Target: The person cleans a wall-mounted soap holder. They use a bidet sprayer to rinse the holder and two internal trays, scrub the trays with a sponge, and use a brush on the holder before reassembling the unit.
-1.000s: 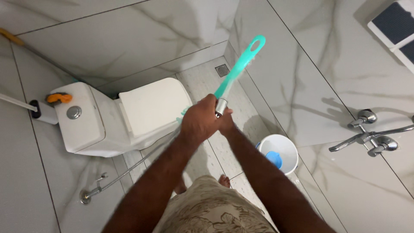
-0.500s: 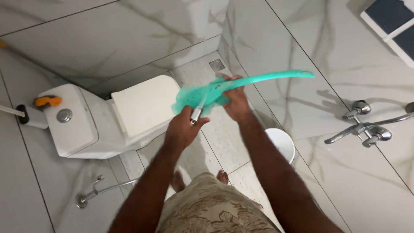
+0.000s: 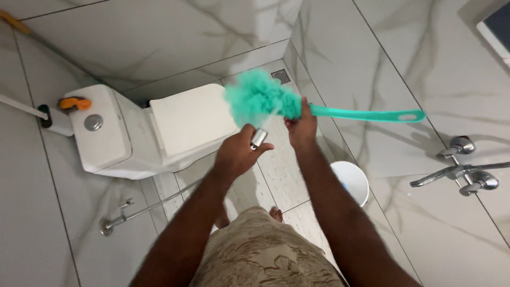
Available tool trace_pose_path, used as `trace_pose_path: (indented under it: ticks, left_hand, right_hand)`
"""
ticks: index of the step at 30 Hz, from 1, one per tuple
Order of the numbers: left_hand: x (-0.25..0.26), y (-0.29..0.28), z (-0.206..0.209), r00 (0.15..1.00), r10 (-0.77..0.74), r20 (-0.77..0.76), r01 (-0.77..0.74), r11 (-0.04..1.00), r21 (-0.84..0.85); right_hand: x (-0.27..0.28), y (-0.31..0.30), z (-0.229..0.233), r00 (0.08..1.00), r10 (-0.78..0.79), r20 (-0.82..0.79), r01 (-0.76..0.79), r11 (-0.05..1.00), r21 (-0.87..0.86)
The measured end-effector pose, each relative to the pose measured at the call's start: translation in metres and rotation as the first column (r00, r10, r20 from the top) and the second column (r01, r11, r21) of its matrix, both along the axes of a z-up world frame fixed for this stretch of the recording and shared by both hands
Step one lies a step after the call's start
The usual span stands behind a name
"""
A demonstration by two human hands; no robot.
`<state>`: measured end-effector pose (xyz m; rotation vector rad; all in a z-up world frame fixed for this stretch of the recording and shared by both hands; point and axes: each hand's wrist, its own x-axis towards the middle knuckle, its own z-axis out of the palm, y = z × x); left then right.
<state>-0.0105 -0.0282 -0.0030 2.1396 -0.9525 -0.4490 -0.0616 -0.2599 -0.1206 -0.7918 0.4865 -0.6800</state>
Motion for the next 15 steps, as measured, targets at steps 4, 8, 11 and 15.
trace_pose_path:
  ticks: [4, 8, 11, 15]
  left_hand:
    - [-0.005, -0.013, -0.003, 0.999, -0.050, -0.018, 0.051, 0.998, 0.024]
    - [-0.010, -0.020, -0.013, 0.992, -0.105, 0.062, 0.105, 0.994, 0.012]
    - [-0.004, -0.015, -0.020, 0.995, -0.053, 0.089, 0.053, 0.999, 0.000]
    - [0.003, 0.000, -0.027, 0.992, 0.070, 0.101, -0.075, 0.996, 0.050]
  right_hand:
    - [0.008, 0.018, 0.015, 0.999, 0.028, -0.044, -0.025, 0.998, 0.060]
    - [0.010, 0.030, 0.008, 0.996, 0.087, 0.005, -0.086, 0.990, -0.110]
    - [0.009, 0.030, -0.005, 0.993, 0.114, 0.042, -0.112, 0.992, -0.056]
    - [0.005, 0.022, -0.005, 0.988, 0.134, 0.073, -0.137, 0.990, 0.040]
